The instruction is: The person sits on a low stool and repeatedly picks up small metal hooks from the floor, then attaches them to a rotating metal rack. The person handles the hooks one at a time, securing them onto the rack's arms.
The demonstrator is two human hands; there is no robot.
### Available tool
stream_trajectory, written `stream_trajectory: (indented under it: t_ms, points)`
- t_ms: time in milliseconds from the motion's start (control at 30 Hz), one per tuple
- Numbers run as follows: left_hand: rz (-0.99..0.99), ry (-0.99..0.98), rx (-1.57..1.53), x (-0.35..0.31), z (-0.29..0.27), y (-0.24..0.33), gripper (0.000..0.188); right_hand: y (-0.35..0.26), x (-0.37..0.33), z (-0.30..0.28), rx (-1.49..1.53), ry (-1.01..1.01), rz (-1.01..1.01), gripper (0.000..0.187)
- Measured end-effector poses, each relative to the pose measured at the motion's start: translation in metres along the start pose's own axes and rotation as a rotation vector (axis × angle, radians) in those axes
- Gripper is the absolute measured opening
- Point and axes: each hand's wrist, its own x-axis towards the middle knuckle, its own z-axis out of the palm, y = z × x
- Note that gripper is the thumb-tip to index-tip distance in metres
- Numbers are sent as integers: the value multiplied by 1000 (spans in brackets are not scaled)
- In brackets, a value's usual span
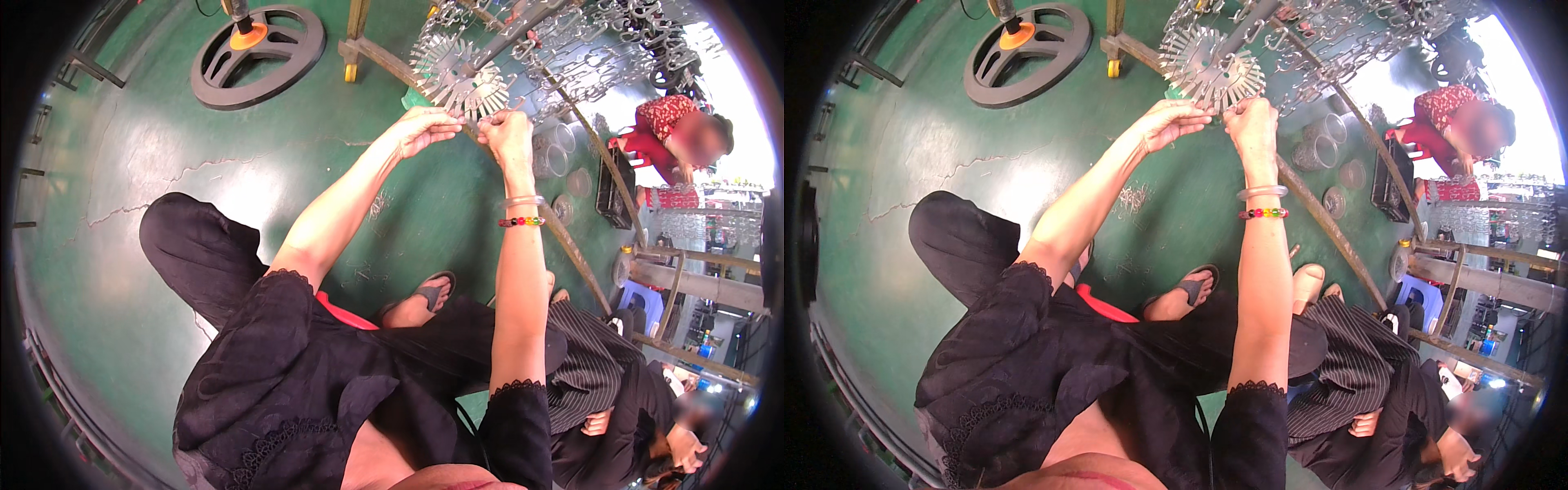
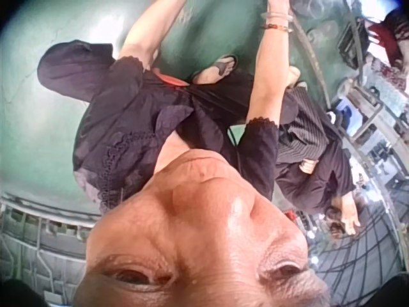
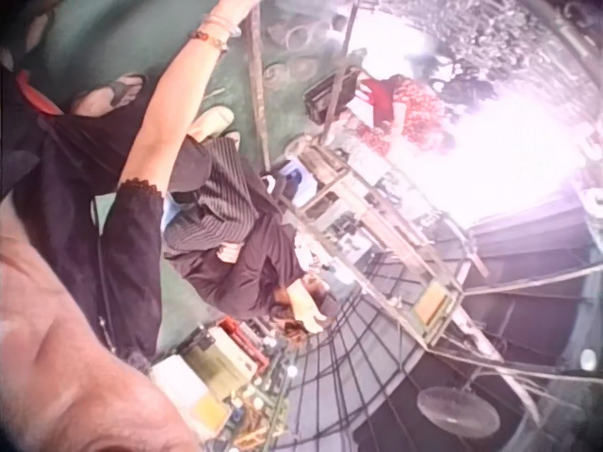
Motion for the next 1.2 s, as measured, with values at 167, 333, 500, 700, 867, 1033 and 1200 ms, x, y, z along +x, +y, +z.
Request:
stream_trajectory:
  t_ms: [167,333,500,700,867,1033,1200]
  points:
    - [16,82,103,8,1,3,27,7,19,9,84,16,-19,10]
    - [5,110,157,12,-2,3,27,8,27,12,78,-35,-19,11]
    - [-22,172,159,12,-3,3,25,6,25,14,95,-60,32,12]
    - [4,157,153,12,1,2,25,11,31,24,69,-69,2,12]
    - [25,141,127,9,0,2,24,2,26,19,63,-57,25,11]
    - [19,135,130,5,2,2,22,11,27,25,4,-16,-64,16]
    - [1,115,108,4,0,0,22,16,26,26,-21,-1,-108,15]
